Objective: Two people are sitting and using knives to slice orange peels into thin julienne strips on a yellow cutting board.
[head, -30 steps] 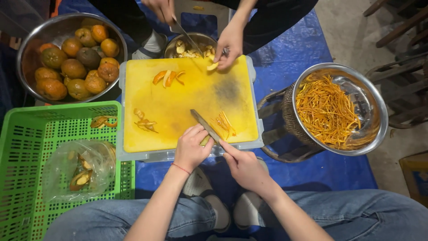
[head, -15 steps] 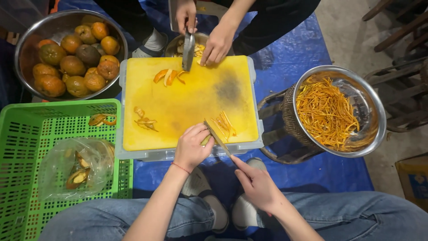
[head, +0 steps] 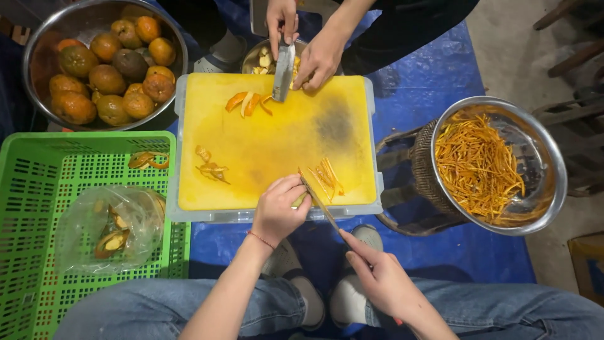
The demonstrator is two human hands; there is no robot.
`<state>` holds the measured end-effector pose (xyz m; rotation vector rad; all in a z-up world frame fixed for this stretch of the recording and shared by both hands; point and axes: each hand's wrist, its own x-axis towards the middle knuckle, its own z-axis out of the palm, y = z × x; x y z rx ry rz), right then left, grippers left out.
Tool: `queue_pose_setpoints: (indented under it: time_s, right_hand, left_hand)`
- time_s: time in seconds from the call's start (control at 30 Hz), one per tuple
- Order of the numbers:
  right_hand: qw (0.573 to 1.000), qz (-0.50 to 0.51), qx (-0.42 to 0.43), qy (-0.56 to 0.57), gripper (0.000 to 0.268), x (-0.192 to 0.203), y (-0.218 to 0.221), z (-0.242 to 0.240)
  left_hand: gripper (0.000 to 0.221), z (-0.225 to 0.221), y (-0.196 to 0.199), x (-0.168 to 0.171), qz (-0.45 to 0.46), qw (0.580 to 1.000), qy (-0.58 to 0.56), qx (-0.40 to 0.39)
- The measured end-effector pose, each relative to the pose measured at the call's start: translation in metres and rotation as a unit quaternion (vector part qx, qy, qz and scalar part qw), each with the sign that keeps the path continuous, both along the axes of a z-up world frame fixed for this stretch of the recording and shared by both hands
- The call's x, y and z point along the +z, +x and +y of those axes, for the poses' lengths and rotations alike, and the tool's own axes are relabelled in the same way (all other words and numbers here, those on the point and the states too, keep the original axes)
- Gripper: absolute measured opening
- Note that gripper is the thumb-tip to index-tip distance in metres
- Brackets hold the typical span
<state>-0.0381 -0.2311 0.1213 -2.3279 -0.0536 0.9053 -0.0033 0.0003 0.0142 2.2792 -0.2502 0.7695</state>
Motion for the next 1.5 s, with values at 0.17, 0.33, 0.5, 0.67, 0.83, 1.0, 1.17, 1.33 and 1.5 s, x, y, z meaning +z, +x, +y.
queue_pose_setpoints:
  time_s: [0.17,0.33,0.5,0.67,0.83,1.0,1.17,1.33,1.5]
  right_hand:
    - [0.994,-0.081,0.04,0.055,0.05,-0.024,0.018,0.017]
    - [0.968,-0.205,0.107,0.094,0.045,-0.055,0.027,0.026]
    - [0.95,-0.269,0.139,0.077,0.045,-0.06,0.013,0.013]
    - [0.988,-0.101,0.065,0.092,0.052,-0.036,0.0,0.006]
    - [0.996,-0.061,0.048,0.046,0.053,-0.016,0.0,0.006]
    - [0.987,-0.114,0.062,0.096,0.051,-0.023,0.01,0.018]
    - [0.979,-0.179,0.086,0.054,0.048,-0.038,0.025,0.034]
    - [0.979,-0.17,0.083,0.08,0.049,-0.032,0.012,0.02]
    - [0.994,-0.093,0.054,0.033,0.051,-0.024,0.002,0.01]
  left_hand:
    - [0.005,-0.001,-0.001,0.01,-0.02,1.0,-0.011,-0.004]
    - [0.008,0.0,-0.001,0.008,0.016,1.0,0.001,0.021]
    - [0.009,0.0,-0.003,0.005,0.006,1.0,0.0,-0.001]
    - [0.013,0.001,-0.005,0.0,0.034,0.999,0.002,-0.008]
    - [0.011,0.001,-0.004,0.001,0.018,1.0,0.001,-0.004]
    - [0.011,0.0,-0.002,0.003,0.013,1.0,-0.005,-0.013]
    - [0.007,0.0,0.0,-0.018,-0.036,0.999,0.015,0.037]
    - [0.012,0.0,-0.003,0.005,-0.003,1.0,-0.008,-0.008]
    - [0.011,0.0,-0.004,-0.001,0.013,1.0,-0.006,-0.01]
